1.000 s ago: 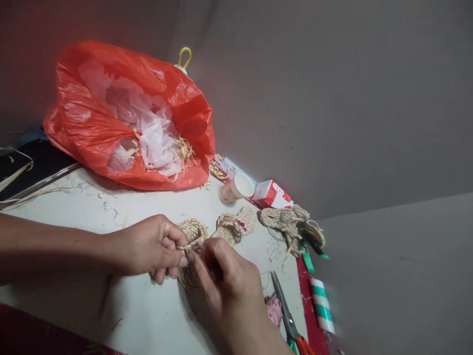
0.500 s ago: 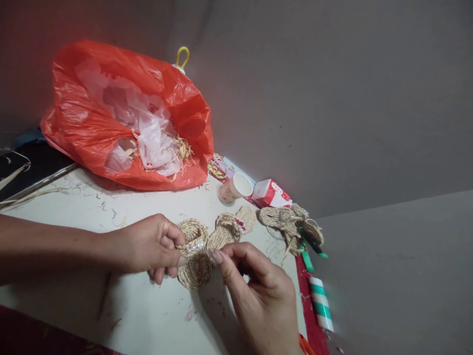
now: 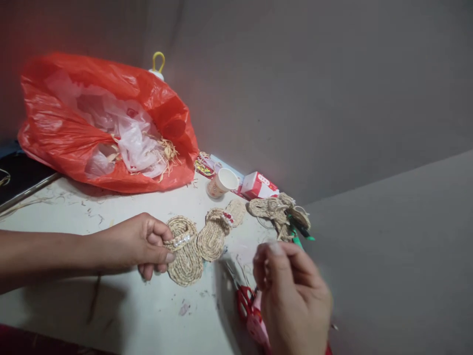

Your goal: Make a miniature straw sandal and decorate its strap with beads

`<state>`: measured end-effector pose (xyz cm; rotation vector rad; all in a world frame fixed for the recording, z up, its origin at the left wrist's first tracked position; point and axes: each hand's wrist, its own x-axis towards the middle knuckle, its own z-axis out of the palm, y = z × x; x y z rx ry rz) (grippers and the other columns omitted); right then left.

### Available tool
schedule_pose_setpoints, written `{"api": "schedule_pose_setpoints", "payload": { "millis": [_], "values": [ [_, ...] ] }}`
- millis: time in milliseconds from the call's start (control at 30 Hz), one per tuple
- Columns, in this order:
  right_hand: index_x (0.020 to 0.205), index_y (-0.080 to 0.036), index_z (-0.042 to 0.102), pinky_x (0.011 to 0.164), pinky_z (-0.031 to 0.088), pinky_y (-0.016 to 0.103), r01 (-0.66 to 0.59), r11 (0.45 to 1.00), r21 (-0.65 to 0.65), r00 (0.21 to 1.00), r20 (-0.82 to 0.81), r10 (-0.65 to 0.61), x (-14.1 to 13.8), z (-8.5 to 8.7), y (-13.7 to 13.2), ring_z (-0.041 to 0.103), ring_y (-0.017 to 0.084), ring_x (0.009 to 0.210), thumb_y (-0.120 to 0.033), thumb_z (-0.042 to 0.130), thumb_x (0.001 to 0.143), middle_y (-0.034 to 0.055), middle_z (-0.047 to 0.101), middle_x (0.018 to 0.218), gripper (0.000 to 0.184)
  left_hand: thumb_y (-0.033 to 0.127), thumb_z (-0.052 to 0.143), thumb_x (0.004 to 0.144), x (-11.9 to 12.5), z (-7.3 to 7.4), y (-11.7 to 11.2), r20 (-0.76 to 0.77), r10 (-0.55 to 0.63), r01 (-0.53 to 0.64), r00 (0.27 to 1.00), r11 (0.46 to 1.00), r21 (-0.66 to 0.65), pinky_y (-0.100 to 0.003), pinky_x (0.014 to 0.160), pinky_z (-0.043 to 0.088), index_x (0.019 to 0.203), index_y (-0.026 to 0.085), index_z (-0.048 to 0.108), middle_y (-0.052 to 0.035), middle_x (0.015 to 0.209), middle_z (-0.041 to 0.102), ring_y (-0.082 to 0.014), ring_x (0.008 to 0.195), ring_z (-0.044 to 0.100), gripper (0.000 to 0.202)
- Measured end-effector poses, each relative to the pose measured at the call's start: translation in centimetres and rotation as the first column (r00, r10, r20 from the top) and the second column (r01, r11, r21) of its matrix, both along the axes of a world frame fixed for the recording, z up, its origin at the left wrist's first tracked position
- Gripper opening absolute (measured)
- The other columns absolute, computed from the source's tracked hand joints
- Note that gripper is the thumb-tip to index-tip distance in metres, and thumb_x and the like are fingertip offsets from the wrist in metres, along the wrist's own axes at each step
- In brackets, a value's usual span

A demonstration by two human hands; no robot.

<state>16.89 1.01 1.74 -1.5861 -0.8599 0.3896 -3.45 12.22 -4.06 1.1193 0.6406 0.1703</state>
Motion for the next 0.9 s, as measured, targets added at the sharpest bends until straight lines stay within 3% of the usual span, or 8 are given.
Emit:
{"api": "schedule_pose_setpoints", "payload": {
  "millis": [100,167,300,567,633,767,833,900],
  "values": [
    [0.074,-0.02,0.062,0.05,0.044,0.015,0.117,0.979,0.167,0.991,-0.09,-0.103,1.2,0.9,0.0,0.051,0.006,0.058,-0.031,0.07,0.082,-0.0036,0.06,0.076,0.016,0.028,0.071,0.067,0.0,0.0,0.2,0.006,0.031,-0.031,1.0,0.999,-0.011,-0.018,0.04,0.043,0.076,0.018,0.051,0.0026,0.057,0.066,-0.0079,0.039,0.055,0.025],
    [0.074,-0.019,0.063,0.052,0.047,0.015,0.139,0.973,0.186,0.985,-0.129,-0.116,1.8,1.1,0.0,0.055,0.007,0.063,-0.029,0.071,0.081,-0.002,0.064,0.084,0.015,0.03,0.071,0.068,0.1,0.0,0.5,0.008,0.046,-0.046,0.999,0.999,0.013,-0.017,0.04,0.043,0.074,0.017,0.051,0.0015,0.058,0.066,-0.0078,0.039,0.055,0.025],
    [0.073,-0.018,0.06,0.046,0.046,0.015,-0.007,0.993,0.122,0.97,-0.241,0.036,2.2,0.7,0.0,0.058,0.009,0.057,-0.033,0.071,0.079,0.004,0.072,0.084,0.019,0.034,0.071,0.071,0.1,0.4,1.1,-0.012,0.089,-0.088,0.996,0.994,0.062,-0.018,0.04,0.043,0.079,0.015,0.054,0.0002,0.058,0.066,-0.0085,0.039,0.057,0.026],
    [0.072,-0.02,0.059,0.045,0.046,0.017,-0.22,0.971,0.099,0.911,-0.337,0.24,1.7,0.4,0.1,0.057,0.01,0.051,-0.035,0.065,0.085,0.0012,0.068,0.065,0.02,0.035,0.069,0.076,0.0,1.6,1.4,-0.039,0.223,-0.216,0.974,0.966,0.145,-0.019,0.043,0.045,0.12,0.011,0.047,0.0019,0.059,0.065,-0.0086,0.04,0.055,0.055],
    [0.072,-0.021,0.059,0.045,0.046,0.016,-0.227,0.966,0.123,0.908,-0.332,0.256,1.6,0.7,0.1,0.057,0.01,0.051,-0.035,0.063,0.086,0.0002,0.066,0.063,0.021,0.034,0.065,0.08,-0.1,1.9,1.4,-0.004,0.29,-0.283,0.957,0.935,0.214,-0.018,0.04,0.039,0.123,0.012,0.044,0.0042,0.056,0.062,-0.0076,0.038,0.05,0.053],
    [0.075,-0.022,0.06,0.046,0.047,0.016,-0.245,0.954,0.173,0.905,-0.312,0.289,1.3,1.4,-0.2,0.056,0.01,0.049,-0.037,0.06,0.089,-0.0003,0.066,0.063,0.021,0.034,0.057,0.087,-0.4,2.9,0.9,0.123,0.438,-0.45,0.891,0.814,0.366,-0.016,0.039,0.028,0.115,0.015,0.05,0.0109,0.048,0.046,-0.0048,0.038,0.036,0.035],
    [0.076,-0.022,0.06,0.046,0.047,0.016,-0.277,0.945,0.176,0.889,-0.328,0.321,0.9,1.6,-0.5,0.057,0.01,0.05,-0.038,0.059,0.089,0.0001,0.067,0.063,0.021,0.032,0.058,0.086,-0.5,3.4,0.2,0.182,0.458,-0.49,0.87,0.764,0.419,-0.016,0.043,0.031,0.108,0.016,0.054,0.0092,0.055,0.047,-0.0045,0.043,0.038,0.027],
    [0.077,-0.022,0.059,0.047,0.047,0.017,-0.34,0.925,0.167,0.853,-0.359,0.379,0.1,1.8,-0.6,0.058,0.01,0.05,-0.04,0.057,0.09,0.0009,0.067,0.064,0.022,0.031,0.06,0.084,-0.7,3.7,-0.8,0.204,0.415,-0.46,0.887,0.752,0.471,-0.017,0.048,0.037,0.106,0.016,0.058,0.0052,0.065,0.053,-0.0057,0.05,0.045,0.026]
  ]
}}
